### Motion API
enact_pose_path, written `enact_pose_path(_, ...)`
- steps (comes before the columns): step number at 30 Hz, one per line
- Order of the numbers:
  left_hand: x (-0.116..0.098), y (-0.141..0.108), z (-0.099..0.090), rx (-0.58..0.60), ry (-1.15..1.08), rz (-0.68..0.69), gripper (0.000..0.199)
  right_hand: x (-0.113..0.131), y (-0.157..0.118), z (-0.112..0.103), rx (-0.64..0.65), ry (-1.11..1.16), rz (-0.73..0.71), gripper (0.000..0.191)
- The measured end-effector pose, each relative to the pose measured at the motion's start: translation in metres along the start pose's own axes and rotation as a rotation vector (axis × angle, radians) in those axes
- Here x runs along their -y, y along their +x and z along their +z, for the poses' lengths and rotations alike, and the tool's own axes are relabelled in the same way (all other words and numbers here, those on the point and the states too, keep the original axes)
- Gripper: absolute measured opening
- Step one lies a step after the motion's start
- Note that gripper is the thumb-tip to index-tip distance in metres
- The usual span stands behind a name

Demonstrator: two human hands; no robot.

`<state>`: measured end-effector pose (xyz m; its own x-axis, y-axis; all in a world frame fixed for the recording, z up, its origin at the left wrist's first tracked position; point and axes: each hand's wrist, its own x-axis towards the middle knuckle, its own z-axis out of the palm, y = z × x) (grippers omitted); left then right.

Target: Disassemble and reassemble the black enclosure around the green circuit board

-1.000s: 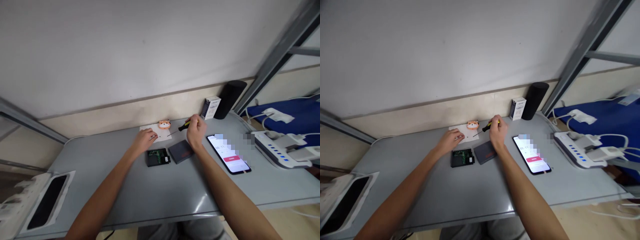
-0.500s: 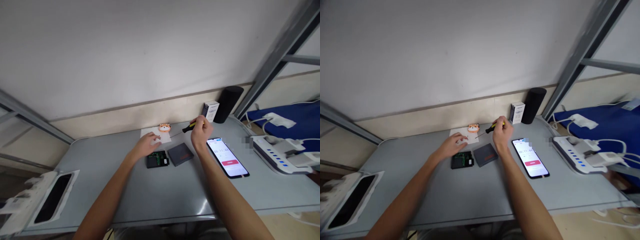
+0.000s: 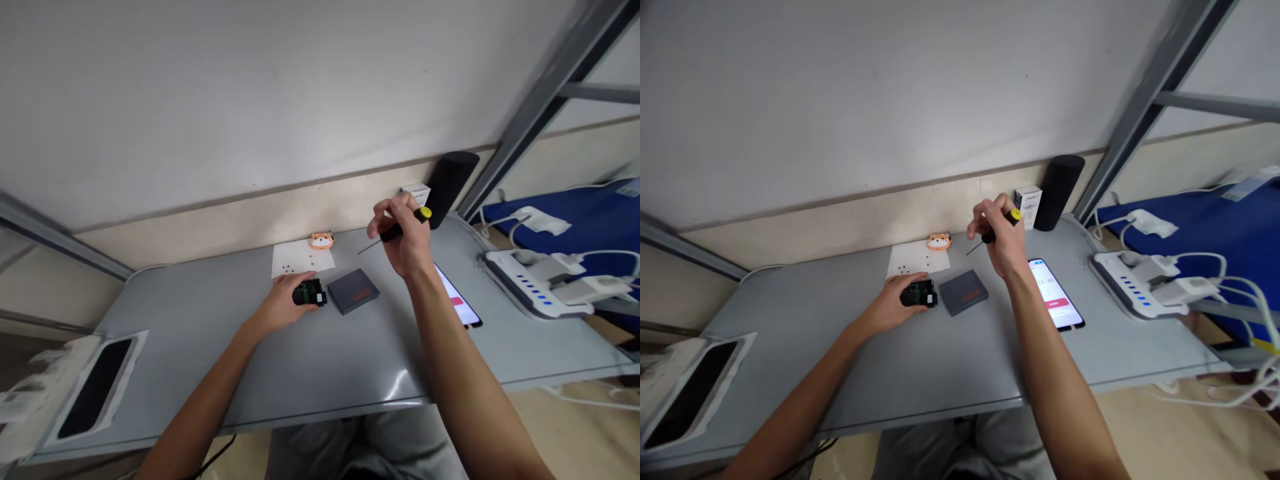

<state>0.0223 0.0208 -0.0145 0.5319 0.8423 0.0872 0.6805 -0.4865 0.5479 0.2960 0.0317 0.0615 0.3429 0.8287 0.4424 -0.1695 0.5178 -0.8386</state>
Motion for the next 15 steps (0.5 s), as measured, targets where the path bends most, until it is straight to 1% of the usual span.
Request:
enact_pose_path(2, -0.006, 0.0, 0.0, -0.037, -0.006, 0.049, 0.066, 0.01, -0.004, 0.001, 0.025, -0.105, 0.014, 0.055)
enact_pose_path(4, -0.014, -0.004, 0.002, -0.063, 0.016, 0.142, 0.062, 0.018, -0.009, -0.002, 0.078, -0.286, -0.009, 0.046)
enact_pose_path(5, -0.018, -0.008, 0.004, -0.06, 0.035, 0.199, 0.059, 0.02, -0.011, -0.005, 0.144, -0.396, -0.014, 0.039)
enact_pose_path(7, -0.024, -0.019, 0.01, -0.024, 0.077, 0.321, 0.056, 0.021, -0.015, -0.013, 0.354, -0.623, 0.034, 0.026)
enact_pose_path(9, -0.026, -0.031, 0.017, 0.023, 0.114, 0.44, 0.05, 0.015, -0.018, -0.021, 0.598, -0.801, 0.169, 0.019)
enact_pose_path(11, -0.025, -0.04, 0.023, 0.033, 0.155, 0.518, 0.046, 0.006, -0.02, -0.026, 0.767, -0.88, 0.323, 0.024)
enact_pose_path(13, -0.023, -0.044, 0.025, 0.002, 0.202, 0.559, 0.046, -0.004, -0.022, -0.026, 0.875, -0.909, 0.426, 0.029)
enact_pose_path(15, -0.02, -0.042, 0.019, -0.052, 0.241, 0.593, 0.041, -0.012, -0.024, -0.022, 0.93, -0.951, 0.466, 0.029)
